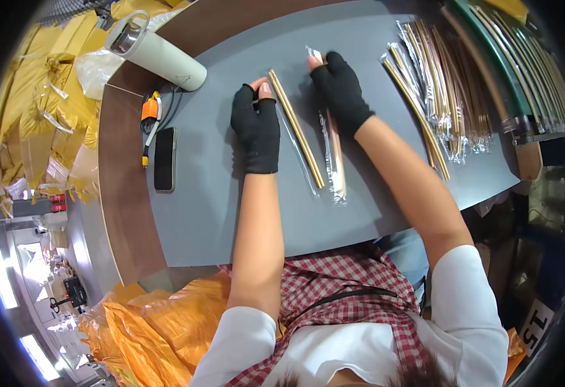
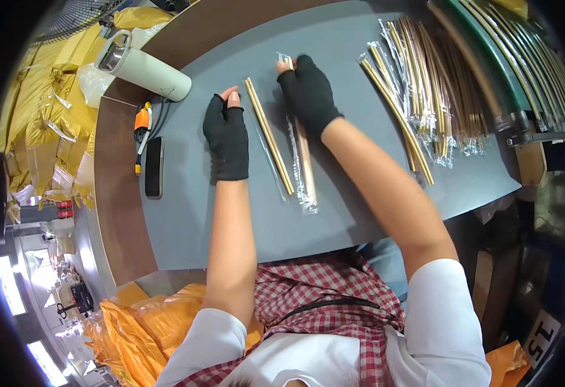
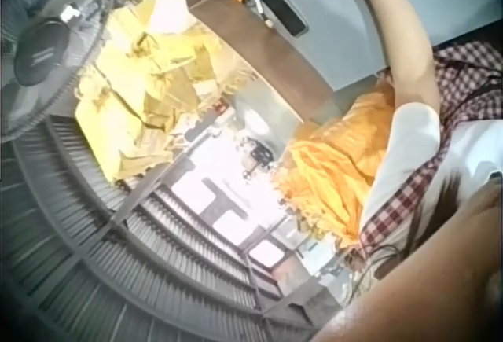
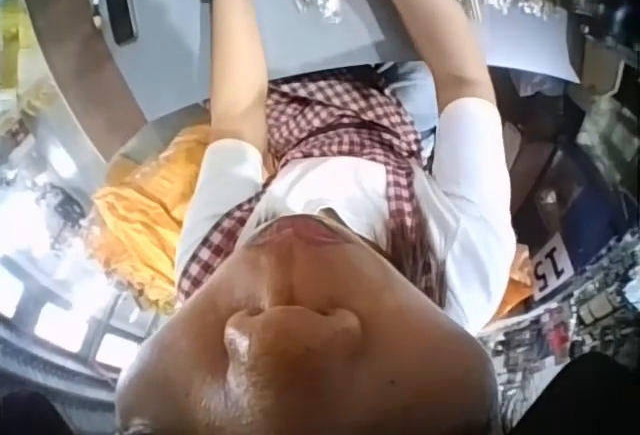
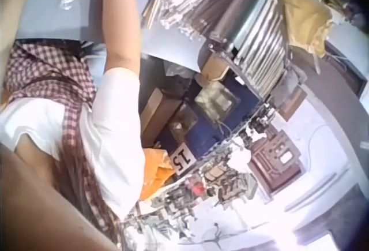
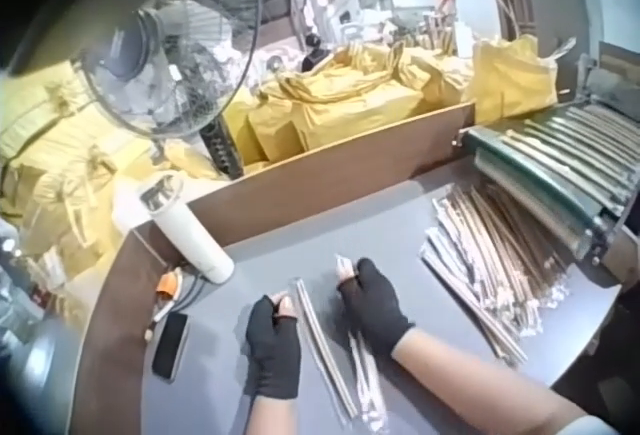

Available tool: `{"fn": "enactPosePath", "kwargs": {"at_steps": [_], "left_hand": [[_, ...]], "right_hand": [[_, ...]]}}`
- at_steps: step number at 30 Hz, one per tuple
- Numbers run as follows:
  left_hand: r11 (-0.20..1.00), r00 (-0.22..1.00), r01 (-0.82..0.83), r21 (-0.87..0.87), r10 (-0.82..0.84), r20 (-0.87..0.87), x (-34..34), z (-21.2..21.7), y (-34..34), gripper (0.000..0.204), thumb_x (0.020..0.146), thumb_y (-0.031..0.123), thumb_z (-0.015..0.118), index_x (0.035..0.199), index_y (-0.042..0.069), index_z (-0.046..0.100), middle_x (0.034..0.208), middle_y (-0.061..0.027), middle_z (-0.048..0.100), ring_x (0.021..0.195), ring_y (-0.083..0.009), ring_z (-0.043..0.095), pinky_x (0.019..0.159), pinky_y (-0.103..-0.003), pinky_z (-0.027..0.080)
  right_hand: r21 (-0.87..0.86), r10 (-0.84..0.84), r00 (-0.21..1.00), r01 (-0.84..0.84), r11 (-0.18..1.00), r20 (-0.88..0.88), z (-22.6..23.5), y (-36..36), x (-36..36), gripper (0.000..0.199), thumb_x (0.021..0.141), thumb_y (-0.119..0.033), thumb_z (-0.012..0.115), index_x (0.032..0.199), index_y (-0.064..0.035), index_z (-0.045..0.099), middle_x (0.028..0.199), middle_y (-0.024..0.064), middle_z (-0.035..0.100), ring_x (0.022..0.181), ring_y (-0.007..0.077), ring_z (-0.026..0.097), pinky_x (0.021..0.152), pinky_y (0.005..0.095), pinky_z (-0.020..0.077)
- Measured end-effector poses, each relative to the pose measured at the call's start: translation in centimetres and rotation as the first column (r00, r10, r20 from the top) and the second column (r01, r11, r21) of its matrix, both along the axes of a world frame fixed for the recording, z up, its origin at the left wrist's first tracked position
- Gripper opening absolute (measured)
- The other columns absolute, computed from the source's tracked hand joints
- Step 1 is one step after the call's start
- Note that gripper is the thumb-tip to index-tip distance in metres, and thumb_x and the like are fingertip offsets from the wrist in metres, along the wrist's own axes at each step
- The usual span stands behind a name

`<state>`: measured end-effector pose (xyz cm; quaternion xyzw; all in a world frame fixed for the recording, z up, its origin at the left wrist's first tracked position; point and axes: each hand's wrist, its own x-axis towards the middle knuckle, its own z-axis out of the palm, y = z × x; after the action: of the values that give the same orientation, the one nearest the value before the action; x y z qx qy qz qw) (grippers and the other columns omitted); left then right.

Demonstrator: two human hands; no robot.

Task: The recorder packages wooden chopsticks by inserting them into plastic sleeves and then bundling them into larger bags on a production line.

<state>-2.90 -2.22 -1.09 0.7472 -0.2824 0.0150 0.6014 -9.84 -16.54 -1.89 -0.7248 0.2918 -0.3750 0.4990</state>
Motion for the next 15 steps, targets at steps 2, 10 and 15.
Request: {"fn": "enactPosePath", "kwargs": {"at_steps": [2, 10, 15], "left_hand": [[0.998, 0.997, 0.059, -0.03, -0.061, -0.054, -0.6, 0.0, -0.4, 0.023, 0.096, 0.019, 0.058, 0.104, -0.001, 0.065, 0.096, -0.0106, 0.067, 0.087, -0.0183, 0.062, 0.079, -0.029, 0.048], [0.967, 0.951, 0.245, 0.077, -0.224, -0.21, -2.6, 2.5, -0.9, 0.024, 0.089, 0.022, 0.07, 0.094, -0.001, 0.067, 0.074, -0.0042, 0.065, 0.069, -0.0102, 0.059, 0.067, -0.027, 0.048], [0.906, 0.747, 0.42, 0.044, -0.318, -0.584, -3.9, 4.1, -1.2, 0.021, 0.085, 0.021, 0.073, 0.083, 0.002, 0.066, 0.069, 0.0002, 0.061, 0.063, -0.007, 0.054, 0.058, -0.024, 0.042]], "right_hand": [[0.276, 0.208, 0.974, -0.226, 0.934, 0.093, -0.8, 1.1, -0.4, 0.021, 0.096, -0.023, 0.06, 0.099, -0.0031, 0.056, 0.087, 0.0023, 0.059, 0.085, 0.0104, 0.055, 0.076, 0.0267, 0.0442], [0.591, 0.325, 0.782, -0.618, 0.519, 0.532, 2.5, 0.4, -1.8, 0.013, 0.088, -0.013, 0.07, 0.093, -0.0051, 0.061, 0.076, -0.0015, 0.057, 0.069, 0.0068, 0.056, 0.061, 0.0227, 0.0445], [0.579, 0.382, 0.817, -0.576, 0.577, 0.432, 2.2, -1.1, -1.9, 0.015, 0.087, -0.016, 0.071, 0.091, -0.0051, 0.061, 0.077, -0.0011, 0.058, 0.072, 0.0072, 0.056, 0.065, 0.0236, 0.0451]]}}
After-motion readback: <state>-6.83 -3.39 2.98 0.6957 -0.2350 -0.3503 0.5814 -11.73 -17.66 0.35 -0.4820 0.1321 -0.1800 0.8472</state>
